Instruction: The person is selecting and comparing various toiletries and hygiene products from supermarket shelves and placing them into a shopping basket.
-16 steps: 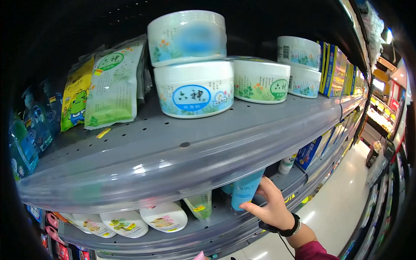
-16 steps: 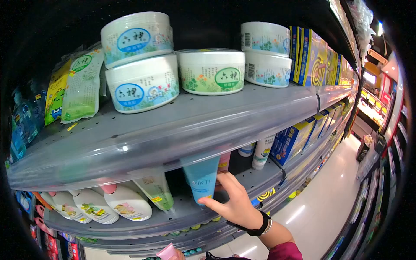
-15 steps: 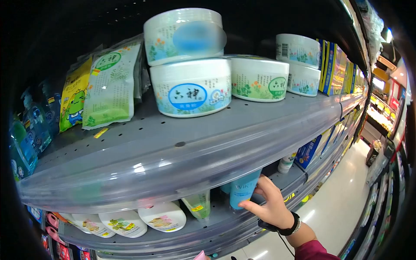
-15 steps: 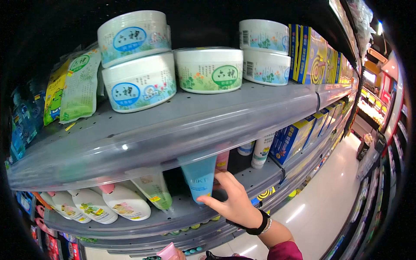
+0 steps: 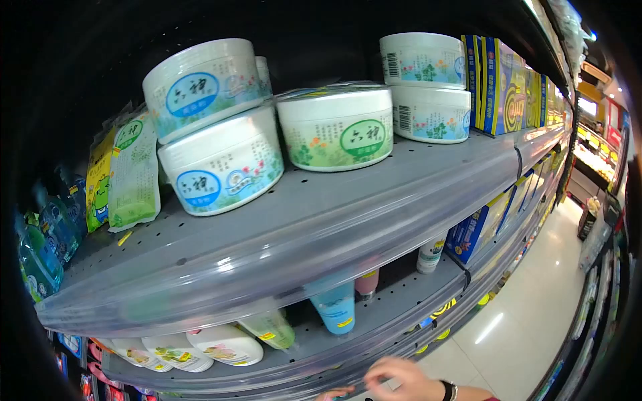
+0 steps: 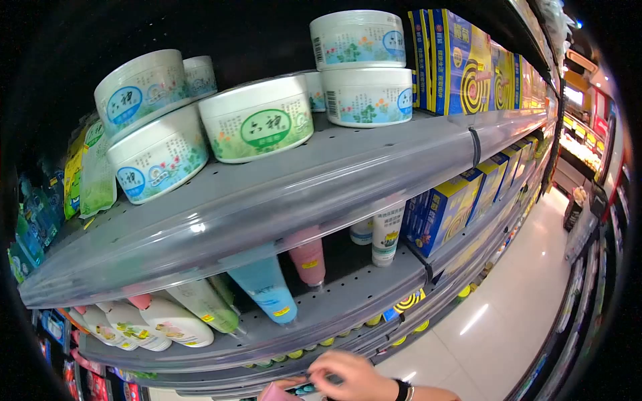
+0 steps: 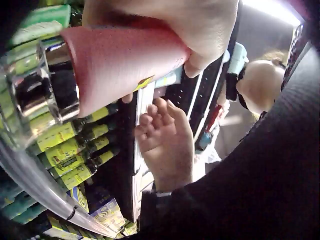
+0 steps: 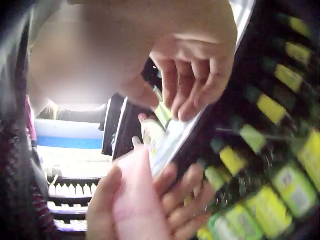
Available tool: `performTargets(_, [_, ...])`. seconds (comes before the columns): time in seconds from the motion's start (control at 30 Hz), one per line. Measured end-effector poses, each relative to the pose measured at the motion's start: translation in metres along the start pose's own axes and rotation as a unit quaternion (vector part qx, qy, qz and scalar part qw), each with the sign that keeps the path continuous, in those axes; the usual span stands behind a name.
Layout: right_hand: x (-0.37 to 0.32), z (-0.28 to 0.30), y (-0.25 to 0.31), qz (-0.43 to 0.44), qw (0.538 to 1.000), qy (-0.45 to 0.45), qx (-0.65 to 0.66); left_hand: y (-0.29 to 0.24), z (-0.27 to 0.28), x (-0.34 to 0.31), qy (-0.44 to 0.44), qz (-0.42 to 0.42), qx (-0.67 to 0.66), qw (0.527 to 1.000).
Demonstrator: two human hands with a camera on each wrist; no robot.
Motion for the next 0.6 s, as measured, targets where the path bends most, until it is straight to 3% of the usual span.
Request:
performTargets(0.03, [-0.014,-0.027,-0.009,-0.056,0.987,0.149,0.022,-0.003,-0.009,0.005,-0.004,0.001,-0.001,1.0])
performTargets(0.1, [-0.021,-0.026,0.016,-0.029,0.983,0.178,0.011,-0.032,-0.035,0.024,0.025,-0.107,-0.043,0.993])
performTargets(0.13, [-0.028,-0.031,0.013,-0.074,0.987,0.137,0.044,-0.034,-0.043,0.031,0.081,-0.068,-0.013,0.994])
performTargets(0.17, [-0.034,-0.033,0.01,-0.074,0.986,0.141,0.045,-0.034,-0.044,0.035,0.078,-0.067,-0.014,0.995])
performTargets(0.23, [-0.04,-0.023,0.001,-0.085,0.993,0.07,0.034,-0.024,-0.063,0.039,0.178,-0.011,-0.031,0.983])
performTargets(0.27, [-0.038,-0.012,0.001,-0.058,0.998,0.009,0.008,-0.023,-0.074,0.04,0.139,0.083,-0.247,0.955])
performTargets(0.3, [-0.041,-0.011,-0.008,-0.058,0.998,0.006,0.006,-0.021,-0.076,0.042,0.142,0.082,-0.246,0.955])
performTargets(0.37, [-0.051,-0.002,-0.033,-0.089,0.993,-0.036,0.072,-0.037,-0.066,0.048,0.115,-0.096,-0.183,0.972])
performTargets(0.4, [-0.033,0.03,-0.013,0.056,0.991,-0.086,0.084,-0.034,-0.061,0.045,0.084,-0.104,-0.182,0.974])
performTargets(0.43, [-0.024,0.066,0.006,-0.005,0.99,-0.139,0.032,-0.03,-0.054,0.04,0.069,-0.075,-0.205,0.973])
performTargets(0.5, [-0.002,0.099,0.016,-0.016,0.939,-0.301,0.165,-0.022,-0.044,0.038,0.124,-0.01,-0.191,0.974])
performTargets(0.53, [0.014,0.115,0.018,-0.016,0.939,-0.303,0.162,-0.013,-0.039,0.032,0.11,0.016,-0.218,0.97])
performTargets(0.57, [0.03,0.132,0.034,0.05,0.954,-0.291,-0.044,-0.012,-0.035,0.027,0.116,0.053,-0.187,0.974])
performTargets(0.6, [0.039,0.13,0.048,0.112,0.925,-0.264,-0.248,-0.004,-0.029,0.019,0.112,0.085,-0.161,0.977])
Point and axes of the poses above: each hand's wrist, its own x-axis towards the middle knuckle, its own z-axis out of the back of the hand, y = z × x, the point moved 7 cm from there along x, towards the middle knuckle, and after that the axes turned 13 degrees about -x, right-handed, at the moved point
